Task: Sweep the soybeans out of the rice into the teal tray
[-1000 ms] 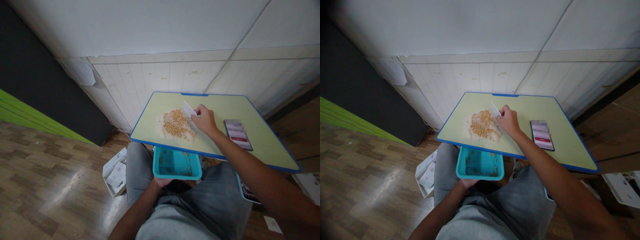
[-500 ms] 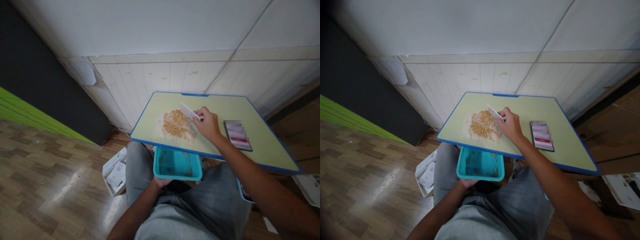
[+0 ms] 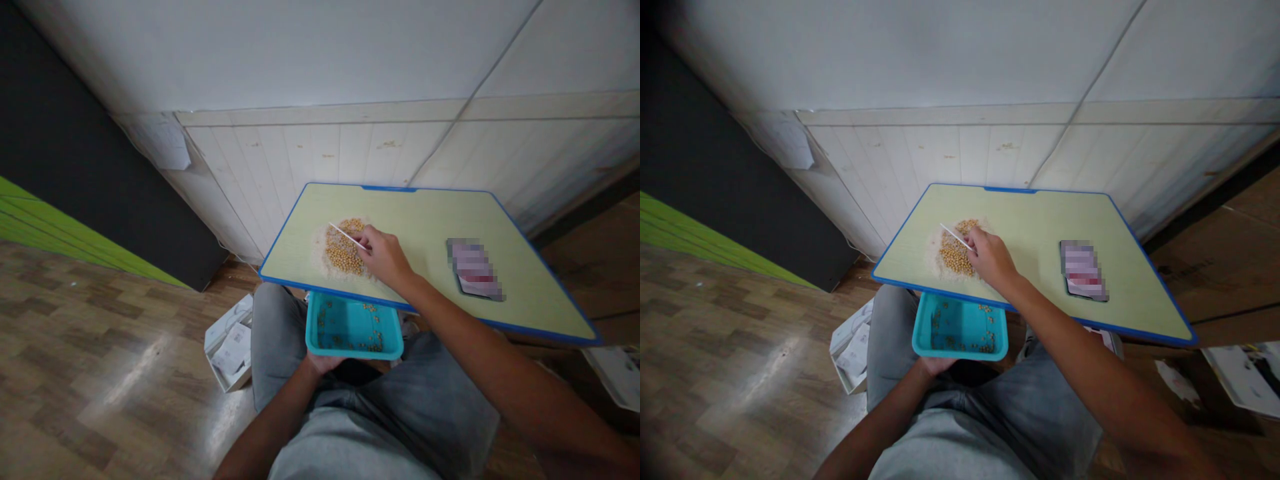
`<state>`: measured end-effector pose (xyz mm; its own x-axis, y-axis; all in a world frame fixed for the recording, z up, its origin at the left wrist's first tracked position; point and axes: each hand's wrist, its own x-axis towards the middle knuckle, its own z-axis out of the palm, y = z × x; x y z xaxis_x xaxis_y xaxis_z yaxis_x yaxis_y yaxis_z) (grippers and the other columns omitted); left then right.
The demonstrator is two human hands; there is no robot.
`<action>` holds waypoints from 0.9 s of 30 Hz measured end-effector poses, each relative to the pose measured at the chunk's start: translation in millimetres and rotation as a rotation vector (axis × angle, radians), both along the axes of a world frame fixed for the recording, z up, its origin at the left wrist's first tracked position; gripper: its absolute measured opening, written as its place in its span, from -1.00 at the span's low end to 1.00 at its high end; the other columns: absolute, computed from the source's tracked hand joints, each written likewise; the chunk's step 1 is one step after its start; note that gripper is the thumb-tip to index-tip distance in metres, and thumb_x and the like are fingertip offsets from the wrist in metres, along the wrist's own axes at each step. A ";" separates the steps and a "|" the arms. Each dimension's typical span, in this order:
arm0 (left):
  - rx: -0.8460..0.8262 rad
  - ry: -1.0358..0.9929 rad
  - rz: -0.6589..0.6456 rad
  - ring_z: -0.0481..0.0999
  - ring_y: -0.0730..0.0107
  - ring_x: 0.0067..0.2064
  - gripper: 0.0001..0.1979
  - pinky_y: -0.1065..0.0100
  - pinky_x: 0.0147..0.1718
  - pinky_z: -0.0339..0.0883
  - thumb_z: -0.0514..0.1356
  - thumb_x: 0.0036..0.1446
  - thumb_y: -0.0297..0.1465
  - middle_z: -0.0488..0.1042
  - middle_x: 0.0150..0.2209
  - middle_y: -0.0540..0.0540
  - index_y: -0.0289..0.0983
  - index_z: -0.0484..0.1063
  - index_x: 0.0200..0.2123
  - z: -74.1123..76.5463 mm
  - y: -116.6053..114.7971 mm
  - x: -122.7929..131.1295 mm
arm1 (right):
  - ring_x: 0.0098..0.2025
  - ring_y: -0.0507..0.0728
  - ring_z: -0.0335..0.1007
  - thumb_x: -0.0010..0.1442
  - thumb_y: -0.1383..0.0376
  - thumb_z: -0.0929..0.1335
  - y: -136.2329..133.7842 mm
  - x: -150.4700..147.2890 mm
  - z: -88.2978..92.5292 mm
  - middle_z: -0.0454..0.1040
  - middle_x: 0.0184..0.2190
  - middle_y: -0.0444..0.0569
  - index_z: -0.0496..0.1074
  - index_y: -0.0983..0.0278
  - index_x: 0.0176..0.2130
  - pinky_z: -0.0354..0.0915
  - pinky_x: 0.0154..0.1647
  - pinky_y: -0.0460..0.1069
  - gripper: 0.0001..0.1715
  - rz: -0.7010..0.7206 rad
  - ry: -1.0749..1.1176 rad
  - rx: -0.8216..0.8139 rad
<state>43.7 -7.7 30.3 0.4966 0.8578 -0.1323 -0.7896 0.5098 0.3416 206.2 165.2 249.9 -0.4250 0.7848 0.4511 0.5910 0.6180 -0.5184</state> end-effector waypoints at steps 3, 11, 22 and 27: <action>0.012 -0.022 -0.012 0.10 0.05 0.62 -0.27 -0.20 0.57 -0.26 -0.17 0.39 -0.10 0.31 0.53 -0.18 -0.13 0.36 0.48 3.0 0.7 0.9 | -0.24 0.20 0.60 0.19 0.53 0.41 -1.0 -10.3 -0.5 0.68 -0.25 0.04 0.48 0.23 -0.21 0.37 -0.19 0.03 -0.77 0.010 -0.044 -0.021; -0.018 0.023 0.016 0.12 -0.03 0.61 -0.25 -0.20 0.55 -0.14 -0.11 0.35 0.01 0.34 0.52 -0.19 -0.14 0.43 0.43 16.6 1.9 1.2 | -0.24 0.20 0.57 0.20 0.51 0.39 1.3 -21.8 -4.3 0.65 -0.28 0.01 0.46 0.19 -0.23 0.36 -0.18 0.04 -0.78 0.030 -0.023 -0.020; -0.047 0.109 0.019 0.01 0.02 0.64 -0.23 -0.19 0.56 -0.21 -0.07 0.32 0.04 0.27 0.56 -0.17 -0.12 0.40 0.45 41.0 2.4 4.0 | -0.31 0.19 0.45 0.18 0.42 0.41 31.0 -8.5 26.9 0.52 -0.39 -0.07 0.27 0.13 -0.34 0.33 -0.23 0.08 -0.75 -0.144 0.248 0.062; -0.057 0.132 0.014 -0.02 -0.07 0.64 -0.21 -0.26 0.55 -0.27 -0.06 0.32 0.07 0.24 0.57 -0.20 -0.13 0.37 0.47 44.6 3.7 6.3 | -0.43 0.09 0.23 0.13 0.39 0.45 62.7 7.1 39.4 0.29 -0.46 -0.21 0.36 0.14 -0.23 0.19 -0.37 0.00 -0.75 0.009 0.304 -0.054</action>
